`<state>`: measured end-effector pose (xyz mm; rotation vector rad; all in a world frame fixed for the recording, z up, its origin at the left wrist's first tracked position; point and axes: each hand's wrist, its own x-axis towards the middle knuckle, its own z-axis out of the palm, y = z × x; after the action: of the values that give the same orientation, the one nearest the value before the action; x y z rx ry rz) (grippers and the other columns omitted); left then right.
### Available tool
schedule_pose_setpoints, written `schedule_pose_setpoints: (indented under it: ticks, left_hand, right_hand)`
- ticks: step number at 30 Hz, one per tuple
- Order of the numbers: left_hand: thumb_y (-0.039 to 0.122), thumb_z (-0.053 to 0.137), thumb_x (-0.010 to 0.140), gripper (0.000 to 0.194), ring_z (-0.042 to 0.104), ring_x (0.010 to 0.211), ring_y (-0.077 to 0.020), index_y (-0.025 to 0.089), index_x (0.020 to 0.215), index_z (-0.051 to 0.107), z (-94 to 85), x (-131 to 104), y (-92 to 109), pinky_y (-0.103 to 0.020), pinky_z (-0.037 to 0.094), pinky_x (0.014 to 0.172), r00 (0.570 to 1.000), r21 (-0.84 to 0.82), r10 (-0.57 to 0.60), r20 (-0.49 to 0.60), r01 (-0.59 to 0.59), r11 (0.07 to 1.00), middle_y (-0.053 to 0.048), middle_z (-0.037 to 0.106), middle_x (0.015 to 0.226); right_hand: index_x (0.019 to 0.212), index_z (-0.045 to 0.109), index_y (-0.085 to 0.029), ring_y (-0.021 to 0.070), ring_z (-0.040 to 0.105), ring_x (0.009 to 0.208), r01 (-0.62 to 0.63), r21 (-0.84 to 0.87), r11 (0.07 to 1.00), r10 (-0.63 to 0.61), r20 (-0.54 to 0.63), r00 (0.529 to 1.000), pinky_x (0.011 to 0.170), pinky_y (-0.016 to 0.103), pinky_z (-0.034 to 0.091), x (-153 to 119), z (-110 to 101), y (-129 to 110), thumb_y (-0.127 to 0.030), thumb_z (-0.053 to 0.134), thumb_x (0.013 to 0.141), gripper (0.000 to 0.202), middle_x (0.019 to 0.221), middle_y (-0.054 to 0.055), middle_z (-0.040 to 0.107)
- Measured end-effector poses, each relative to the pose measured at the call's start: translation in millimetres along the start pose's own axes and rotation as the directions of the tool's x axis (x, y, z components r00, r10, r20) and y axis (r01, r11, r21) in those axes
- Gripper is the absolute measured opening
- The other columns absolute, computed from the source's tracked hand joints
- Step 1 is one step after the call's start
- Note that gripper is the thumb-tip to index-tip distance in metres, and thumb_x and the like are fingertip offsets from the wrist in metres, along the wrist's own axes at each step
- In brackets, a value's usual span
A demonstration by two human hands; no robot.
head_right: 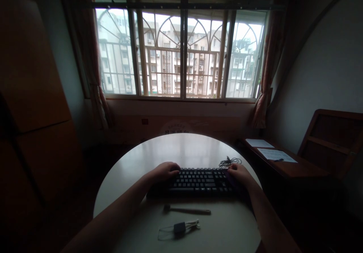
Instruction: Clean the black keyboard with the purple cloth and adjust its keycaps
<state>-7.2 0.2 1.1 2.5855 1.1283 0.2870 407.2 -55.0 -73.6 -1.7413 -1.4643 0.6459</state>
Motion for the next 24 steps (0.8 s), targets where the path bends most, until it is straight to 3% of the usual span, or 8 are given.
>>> schedule_pose_setpoints:
  ticks: [6, 9, 15, 18, 24]
  left_hand:
    - [0.043, 0.052, 0.087, 0.035, 0.061, 0.104, -0.0246, 0.026, 0.112, 0.068, 1.3, 1.1, -1.1, -0.031, 0.046, 0.086, 1.000, 0.009, 0.010, -0.002, -0.010, 1.000, -0.004, 0.068, 0.115]
    - [0.045, 0.052, 0.087, 0.035, 0.060, 0.105, -0.0249, 0.026, 0.113, 0.068, 0.7, 0.5, -0.5, -0.031, 0.046, 0.086, 1.000, 0.003, 0.000, -0.001, 0.000, 1.000, -0.004, 0.067, 0.115]
    - [0.046, 0.052, 0.087, 0.036, 0.061, 0.104, -0.0249, 0.026, 0.113, 0.068, 1.1, 0.7, -1.1, -0.031, 0.046, 0.085, 1.000, -0.005, 0.002, -0.002, -0.002, 1.000, -0.004, 0.067, 0.115]
    - [0.044, 0.052, 0.087, 0.035, 0.061, 0.104, -0.0244, 0.026, 0.113, 0.068, 2.3, 1.6, -2.5, -0.031, 0.046, 0.086, 1.000, 0.002, 0.012, -0.007, -0.012, 1.000, -0.004, 0.067, 0.115]
    - [0.045, 0.052, 0.087, 0.036, 0.061, 0.104, -0.0243, 0.026, 0.113, 0.068, 4.1, 2.3, -4.4, -0.030, 0.046, 0.086, 1.000, 0.008, 0.013, -0.013, -0.013, 1.000, -0.004, 0.068, 0.115]
  right_hand:
    - [0.072, 0.055, -0.020, 0.0200, 0.062, 0.068, -0.014, 0.017, 1.000, 0.014, -0.050, 0.999, 0.062, 0.028, 0.046, 5.2, -0.2, 11.8, -0.034, 0.060, 0.068, 0.016, 0.068, 0.001, 0.065]
    - [0.082, 0.060, -0.019, 0.0228, 0.066, 0.077, -0.014, 0.087, 0.996, 0.018, -0.036, 0.999, 0.068, 0.030, 0.049, 6.6, -1.7, 13.7, -0.030, 0.063, 0.066, 0.021, 0.080, 0.004, 0.069]
    - [0.116, 0.056, -0.022, 0.0256, 0.068, 0.096, -0.050, 0.366, 0.929, 0.021, 0.080, 0.997, 0.071, 0.030, 0.053, 3.1, -4.5, 11.7, -0.013, 0.057, 0.060, 0.058, 0.121, 0.011, 0.065]
    - [0.122, 0.054, -0.022, 0.0257, 0.068, 0.097, -0.062, 0.403, 0.913, 0.016, 0.118, 0.993, 0.069, 0.030, 0.054, 1.4, -5.4, 10.6, -0.009, 0.054, 0.057, 0.067, 0.126, 0.011, 0.063]
    - [0.123, 0.057, -0.020, 0.0259, 0.068, 0.096, -0.046, 0.366, 0.929, 0.010, 0.099, 0.995, 0.076, 0.032, 0.055, 4.1, -5.4, 12.6, -0.013, 0.058, 0.062, 0.061, 0.120, 0.012, 0.066]
